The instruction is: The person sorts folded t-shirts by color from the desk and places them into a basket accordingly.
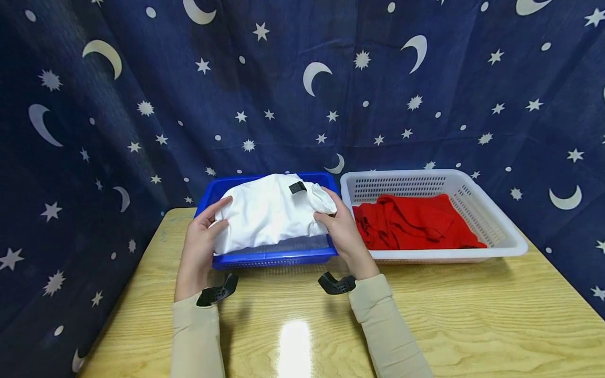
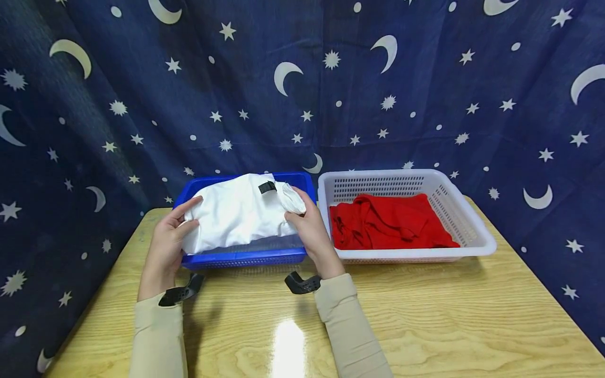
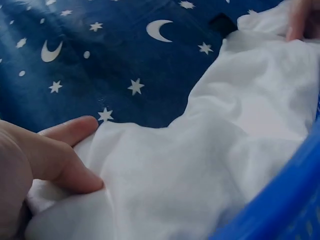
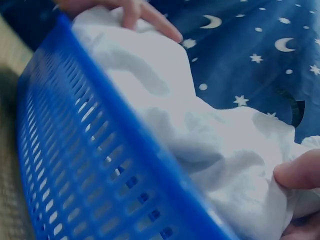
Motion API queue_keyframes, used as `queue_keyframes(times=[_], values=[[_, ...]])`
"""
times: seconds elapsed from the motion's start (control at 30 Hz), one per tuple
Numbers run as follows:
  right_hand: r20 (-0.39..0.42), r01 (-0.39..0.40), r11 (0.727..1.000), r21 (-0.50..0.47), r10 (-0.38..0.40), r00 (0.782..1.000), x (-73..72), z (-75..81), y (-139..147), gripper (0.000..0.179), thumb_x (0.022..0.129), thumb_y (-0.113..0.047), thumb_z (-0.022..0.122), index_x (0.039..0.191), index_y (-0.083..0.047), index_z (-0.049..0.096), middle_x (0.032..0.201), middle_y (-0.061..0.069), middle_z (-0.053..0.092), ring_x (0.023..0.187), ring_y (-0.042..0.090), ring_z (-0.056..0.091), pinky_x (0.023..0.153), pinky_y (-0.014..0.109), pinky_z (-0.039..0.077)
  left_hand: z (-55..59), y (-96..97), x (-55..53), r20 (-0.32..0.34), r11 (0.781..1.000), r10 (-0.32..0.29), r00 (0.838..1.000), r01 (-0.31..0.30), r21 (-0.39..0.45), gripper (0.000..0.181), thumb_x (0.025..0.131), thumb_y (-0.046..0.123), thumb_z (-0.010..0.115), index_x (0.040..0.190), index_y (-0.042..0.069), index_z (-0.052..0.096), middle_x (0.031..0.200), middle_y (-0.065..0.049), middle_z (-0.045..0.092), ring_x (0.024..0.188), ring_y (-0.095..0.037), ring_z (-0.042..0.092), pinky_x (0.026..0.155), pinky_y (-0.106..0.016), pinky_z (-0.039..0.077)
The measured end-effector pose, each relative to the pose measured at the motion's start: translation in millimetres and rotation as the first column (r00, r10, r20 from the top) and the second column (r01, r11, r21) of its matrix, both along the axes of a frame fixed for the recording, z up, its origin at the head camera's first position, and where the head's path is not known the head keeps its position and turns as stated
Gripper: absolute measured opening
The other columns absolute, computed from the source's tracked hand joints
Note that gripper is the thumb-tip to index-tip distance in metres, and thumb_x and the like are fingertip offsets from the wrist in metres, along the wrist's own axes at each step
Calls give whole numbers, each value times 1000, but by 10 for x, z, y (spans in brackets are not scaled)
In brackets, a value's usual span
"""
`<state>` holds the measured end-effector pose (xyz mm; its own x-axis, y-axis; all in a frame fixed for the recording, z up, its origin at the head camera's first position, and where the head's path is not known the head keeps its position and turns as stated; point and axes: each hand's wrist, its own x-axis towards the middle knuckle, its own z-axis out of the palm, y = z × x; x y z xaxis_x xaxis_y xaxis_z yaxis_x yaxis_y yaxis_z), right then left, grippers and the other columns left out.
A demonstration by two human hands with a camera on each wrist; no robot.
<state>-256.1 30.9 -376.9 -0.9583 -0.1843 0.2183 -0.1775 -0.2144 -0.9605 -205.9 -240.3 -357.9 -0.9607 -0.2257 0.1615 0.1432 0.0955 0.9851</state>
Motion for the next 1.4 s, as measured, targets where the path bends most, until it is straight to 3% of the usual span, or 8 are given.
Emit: queue_keyframes(times=[0.17, 0.3, 0.53, 0.73, 0.87, 1.0, 1.17, 1.4], values=[[-61, 79, 978, 194, -68, 996, 13, 2, -45, 56, 81, 7, 53, 131, -16, 42, 125, 4, 46, 112, 19, 44, 95, 37, 35, -21, 7, -17, 40, 987, 31, 999, -24, -160, 52, 81, -7, 46, 120, 23, 58, 129, 1, 46, 108, -13, 40, 83, -25, 34], [-95, 110, 951, 289, -86, 992, 32, 0, -70, 52, 82, 4, 55, 129, -16, 45, 123, 6, 48, 109, 19, 47, 92, 37, 39, -41, 5, -18, 60, 953, 83, 995, -61, -297, 53, 79, -4, 44, 119, 28, 58, 122, 3, 49, 95, -12, 40, 62, -23, 32], [-162, 172, 881, 441, -111, 981, 69, -3, -78, 45, 81, -4, 59, 123, -16, 50, 118, 6, 53, 100, 19, 50, 86, 37, 43, -65, 44, -30, 60, 827, 131, 990, -75, -558, 47, 84, 1, 45, 121, 28, 57, 110, -4, 53, 51, -16, 29, 45, -27, 27], [-248, 250, 781, 572, -126, 960, 96, -5, -95, 39, 78, -13, 62, 116, -19, 55, 111, 2, 58, 94, 16, 53, 81, 36, 44, -66, 88, -35, 36, 731, 163, 986, -96, -676, 48, 83, -1, 43, 121, 23, 58, 119, -8, 55, 72, -23, 43, 54, -31, 29], [-274, 270, 742, 614, -120, 954, 105, -17, -107, 39, 79, -16, 60, 116, -20, 54, 111, 1, 59, 95, 16, 54, 81, 36, 44, -86, 87, -36, -21, 671, 194, 981, -149, -727, 51, 79, -5, 43, 120, 22, 58, 113, -10, 58, 78, -24, 45, 55, -31, 29], [-268, 271, 722, 637, -122, 956, 121, -19, -111, 41, 80, -17, 59, 120, -21, 52, 115, 2, 58, 95, 16, 54, 80, 37, 44, -103, 97, -51, -54, 639, 192, 980, -166, -751, 52, 77, -6, 45, 121, 20, 58, 111, -12, 59, 76, -24, 45, 57, -32, 31], [-264, 268, 676, 686, -112, 958, 127, -12, -115, 45, 81, -18, 58, 125, -23, 49, 121, 2, 55, 101, 17, 52, 84, 39, 43, -98, 132, -76, -53, 620, 174, 983, -152, -770, 51, 77, -7, 45, 120, 17, 59, 117, -14, 57, 92, -28, 53, 71, -41, 40], [-285, 277, 676, 683, -102, 953, 127, -20, -138, 48, 82, -15, 55, 128, -20, 47, 126, 3, 51, 112, 18, 48, 90, 40, 40, -154, 157, -55, 4, 581, 172, 985, -98, -808, 40, 85, 4, 47, 123, 13, 56, 118, -14, 56, 105, -34, 51, 86, -50, 38]])
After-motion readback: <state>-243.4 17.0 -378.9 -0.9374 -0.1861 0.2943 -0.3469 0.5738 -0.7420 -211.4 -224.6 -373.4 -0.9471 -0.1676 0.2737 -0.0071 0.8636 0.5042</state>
